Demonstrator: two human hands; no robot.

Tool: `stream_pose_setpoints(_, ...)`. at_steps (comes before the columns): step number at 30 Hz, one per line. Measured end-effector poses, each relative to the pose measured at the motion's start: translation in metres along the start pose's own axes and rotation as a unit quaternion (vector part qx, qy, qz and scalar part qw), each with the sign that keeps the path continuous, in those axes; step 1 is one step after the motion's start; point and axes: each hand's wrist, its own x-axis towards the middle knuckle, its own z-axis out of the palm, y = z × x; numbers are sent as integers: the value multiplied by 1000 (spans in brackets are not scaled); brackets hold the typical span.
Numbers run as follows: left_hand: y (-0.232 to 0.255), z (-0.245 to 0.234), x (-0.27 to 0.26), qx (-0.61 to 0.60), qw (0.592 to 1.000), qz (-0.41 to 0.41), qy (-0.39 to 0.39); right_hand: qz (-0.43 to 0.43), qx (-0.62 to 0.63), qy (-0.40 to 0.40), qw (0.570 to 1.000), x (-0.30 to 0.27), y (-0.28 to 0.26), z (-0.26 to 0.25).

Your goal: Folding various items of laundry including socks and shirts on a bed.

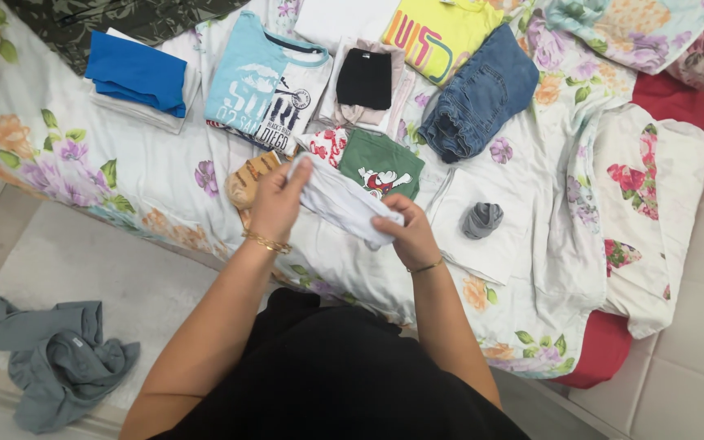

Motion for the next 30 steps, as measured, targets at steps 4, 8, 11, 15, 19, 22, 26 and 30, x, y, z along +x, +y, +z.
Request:
stream_pose_setpoints(4,5,-9,3,-34,998,52,-25,7,113,55,992,-4,-3,-8)
stream_pose_setpoints(8,21,7,-2,-151,988,-15,-41,1,172,61,983,-8,-5,-5)
stream_pose_setpoints(11,41,16,-7,-239,964,-104,-56,-12,214,32,976,-10,-5,-2)
stream_pose_setpoints(15,49,22,-18,-281,936,-176,-116,-35,208,-18,977,-14,5,-5)
stream_pose_setpoints(19,41,34,-39,-357,886,-241,-168,-15,204,-90,975,-20,-7,28)
stream_pose_setpoints(22,29,34,-42,-341,887,-227,-215,84,200,-85,972,-23,18,23)
stream_pose_setpoints(26,25,13,-26,-274,936,-205,-85,108,181,-102,972,-24,40,7)
stream_pose_setpoints(30,-7,-22,-3,-40,983,-157,88,81,161,44,983,-17,37,-1)
